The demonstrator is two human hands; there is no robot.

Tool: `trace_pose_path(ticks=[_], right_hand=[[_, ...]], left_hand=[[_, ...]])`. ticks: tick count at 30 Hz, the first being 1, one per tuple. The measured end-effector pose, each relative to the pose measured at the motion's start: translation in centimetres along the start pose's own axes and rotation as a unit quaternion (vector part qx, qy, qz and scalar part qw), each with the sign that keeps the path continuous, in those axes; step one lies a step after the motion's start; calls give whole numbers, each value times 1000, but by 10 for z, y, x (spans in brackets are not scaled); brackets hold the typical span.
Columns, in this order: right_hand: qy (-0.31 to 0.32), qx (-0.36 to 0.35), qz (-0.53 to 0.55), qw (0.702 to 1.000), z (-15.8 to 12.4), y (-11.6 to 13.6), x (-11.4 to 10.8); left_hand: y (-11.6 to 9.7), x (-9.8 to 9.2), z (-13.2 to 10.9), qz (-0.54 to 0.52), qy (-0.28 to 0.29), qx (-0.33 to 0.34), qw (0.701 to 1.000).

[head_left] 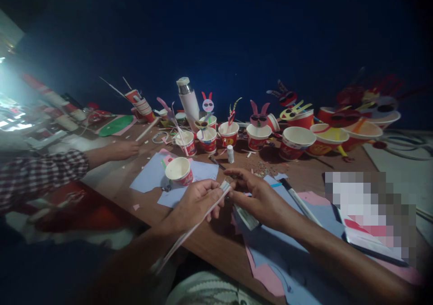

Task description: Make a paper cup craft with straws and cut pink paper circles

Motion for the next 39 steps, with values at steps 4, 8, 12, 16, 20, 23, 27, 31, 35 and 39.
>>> trace_pose_path(ticks=[4, 8, 12, 16, 20, 23, 27, 31, 35, 39], right_hand=[[42, -12, -17, 999, 0, 3, -3], [74, -5, -5, 997, 1, 3, -3], [65, 11, -11, 998, 3, -4, 0], [79, 15, 46, 996, 4, -10, 4], [77, 4, 32, 996, 3, -10, 5], [44, -42, -14, 998, 3, -7, 4], [22, -71, -27, 997, 2, -7, 4], [15, -76, -33, 996, 1, -7, 4], [14, -74, -38, 996, 0, -4, 1], [36, -84, -48, 995, -4, 2, -2]], left_hand=[[2, -2, -1, -33, 3, -22, 999], [1, -4, -3, -37, 5, -20, 999], [-1, -6, -4, -49, -5, -11, 999], [-2, -8, -4, -72, -6, -24, 997], [-2, -8, -5, -95, -12, -49, 994], [-3, -8, -6, -115, -5, -68, 991], [-2, -7, -7, -166, 34, -85, 982], [-2, -8, -8, -202, 59, -96, 973], [0, -8, -9, -219, 87, -93, 967], [2, -9, -11, -222, 120, -113, 961]])
Point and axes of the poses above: each hand's wrist, its own z-axis towards the middle knuckle, its own x-axis out of the palm, y = z × x, the point moved 2 cm from there along z, towards the middle knuckle, and after that the axes turned 8 degrees about x, right-handed, at the moved point
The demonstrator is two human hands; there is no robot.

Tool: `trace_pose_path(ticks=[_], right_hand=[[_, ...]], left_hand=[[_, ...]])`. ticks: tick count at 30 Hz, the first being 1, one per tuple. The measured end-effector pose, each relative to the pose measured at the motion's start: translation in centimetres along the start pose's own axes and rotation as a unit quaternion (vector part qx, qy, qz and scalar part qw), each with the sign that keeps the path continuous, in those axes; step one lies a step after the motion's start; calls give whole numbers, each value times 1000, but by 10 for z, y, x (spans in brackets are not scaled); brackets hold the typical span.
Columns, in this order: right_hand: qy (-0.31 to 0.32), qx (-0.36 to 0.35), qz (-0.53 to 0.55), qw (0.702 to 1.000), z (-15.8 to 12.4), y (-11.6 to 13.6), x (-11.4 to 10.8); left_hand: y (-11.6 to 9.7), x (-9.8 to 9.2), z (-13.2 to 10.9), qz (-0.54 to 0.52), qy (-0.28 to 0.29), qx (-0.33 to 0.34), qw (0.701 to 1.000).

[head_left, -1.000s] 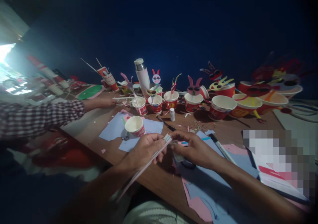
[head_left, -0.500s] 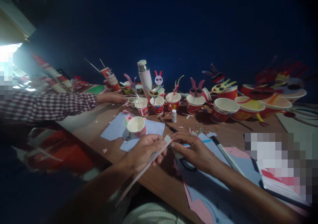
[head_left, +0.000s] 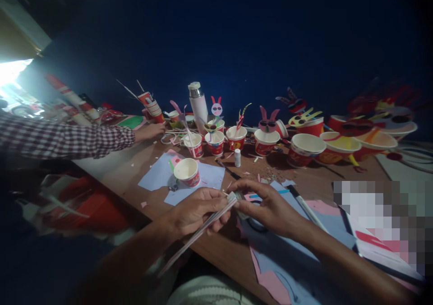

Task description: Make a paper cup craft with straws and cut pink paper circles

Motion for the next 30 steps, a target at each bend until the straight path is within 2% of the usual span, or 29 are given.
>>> trace_pose_path(ticks=[10, 22, 26, 30], right_hand=[[47, -79, 25, 995, -1, 12, -4], [119, -129, 36, 984, -6, 25, -7], [123, -132, 38, 983, -5, 26, -8], [105, -127, 34, 986, -5, 24, -7]], left_hand=[[2, -1, -2, -32, 58, -49, 997], [7, 3, -2, -72, 139, -88, 984], [7, 3, -2, -87, 137, -97, 982], [7, 3, -2, -51, 112, -79, 989]])
Point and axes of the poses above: each hand's wrist, its own z-axis towards the middle knuckle, its own x-axis out of the palm, y = z × x, the point moved 2 cm from there along z, towards the middle knuckle, and after that the axes turned 8 degrees about x, right-handed, at the moved point
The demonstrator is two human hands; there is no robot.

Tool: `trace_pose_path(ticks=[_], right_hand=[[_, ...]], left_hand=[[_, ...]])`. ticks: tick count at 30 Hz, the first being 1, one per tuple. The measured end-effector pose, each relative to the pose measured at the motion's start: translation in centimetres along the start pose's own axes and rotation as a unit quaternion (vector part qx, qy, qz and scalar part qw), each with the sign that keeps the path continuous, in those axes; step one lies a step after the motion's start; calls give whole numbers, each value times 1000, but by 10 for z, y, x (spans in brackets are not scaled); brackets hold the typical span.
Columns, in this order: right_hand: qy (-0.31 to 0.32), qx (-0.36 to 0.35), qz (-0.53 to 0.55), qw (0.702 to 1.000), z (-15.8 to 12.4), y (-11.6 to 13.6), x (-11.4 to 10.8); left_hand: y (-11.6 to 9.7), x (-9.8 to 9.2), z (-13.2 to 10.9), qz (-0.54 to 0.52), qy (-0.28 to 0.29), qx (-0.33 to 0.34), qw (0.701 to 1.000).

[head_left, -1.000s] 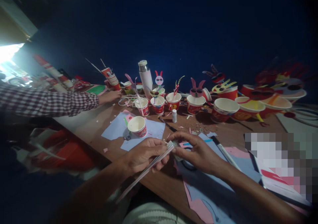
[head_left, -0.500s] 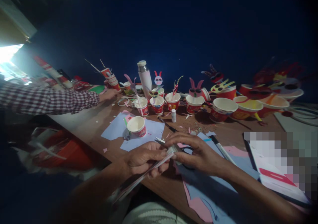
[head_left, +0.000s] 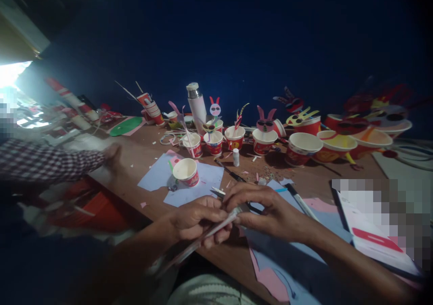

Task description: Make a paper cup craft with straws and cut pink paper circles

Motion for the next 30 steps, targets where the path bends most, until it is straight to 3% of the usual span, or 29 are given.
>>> trace_pose_path(ticks=[4, 8, 14, 18, 23, 30], right_hand=[[-37, 34, -16, 999, -1, -6, 1], [-90, 72, -43, 992, 1, -12, 1], [-145, 141, -60, 978, 2, -20, 4], [-175, 155, -36, 972, 1, -27, 5], [-227, 181, -146, 946, 0, -27, 3], [-192, 175, -173, 950, 2, -27, 8]], left_hand=[[-3, 1, -3, 92, -71, 65, 991], [-9, 4, -8, 235, -199, 187, 933], [-7, 12, -2, 320, -271, 238, 876], [-8, 8, 4, 318, -284, 246, 871], [-14, 2, 3, 312, -287, 244, 872], [-17, 3, 1, 308, -292, 233, 875]])
Point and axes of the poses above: each hand's wrist, its own z-axis towards the middle knuckle, its own x-axis out of the palm, y = z × x, the point moved 2 cm from there along z, towards the middle knuckle, and after that the axes turned 8 degrees about x, right-handed, at the moved point
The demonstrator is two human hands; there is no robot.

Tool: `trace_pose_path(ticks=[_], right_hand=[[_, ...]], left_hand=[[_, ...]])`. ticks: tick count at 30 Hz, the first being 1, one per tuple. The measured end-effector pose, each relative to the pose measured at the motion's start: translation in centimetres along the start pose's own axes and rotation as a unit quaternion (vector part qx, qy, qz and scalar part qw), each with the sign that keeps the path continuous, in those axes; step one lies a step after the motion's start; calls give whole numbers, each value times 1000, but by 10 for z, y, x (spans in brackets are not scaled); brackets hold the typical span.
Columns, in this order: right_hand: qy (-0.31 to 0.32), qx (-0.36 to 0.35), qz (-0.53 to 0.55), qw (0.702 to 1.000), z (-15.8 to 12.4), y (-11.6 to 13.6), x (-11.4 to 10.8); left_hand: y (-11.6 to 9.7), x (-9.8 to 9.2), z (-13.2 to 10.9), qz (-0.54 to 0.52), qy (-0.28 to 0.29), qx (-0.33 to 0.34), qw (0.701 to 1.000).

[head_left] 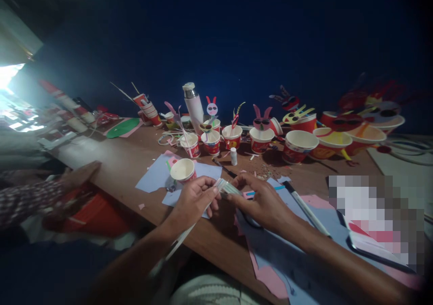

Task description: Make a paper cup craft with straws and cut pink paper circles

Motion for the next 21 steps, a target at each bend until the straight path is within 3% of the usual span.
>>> trace_pose_path(ticks=[7, 13, 18, 21], right_hand=[[-40, -60, -94, 993, -5, 5, 2], [-96, -147, -221, 959, -8, 13, 1], [-107, -147, -302, 936, -6, 18, -1], [-92, -132, -319, 934, -4, 16, -1]], left_hand=[[12, -3, 5, -15, -12, -7, 1000], [15, 1, 8, -78, -37, -8, 996], [13, 4, 11, -70, -67, 3, 995], [12, 4, 11, -66, -57, 6, 996]])
Point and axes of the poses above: each hand's wrist, its own z-axis towards the middle knuckle, its own x-axis out of the palm, y = z × x, the point moved 2 cm from there along z, towards the middle knuckle, and after that the axes turned 8 degrees about x, right-handed, at the moved point
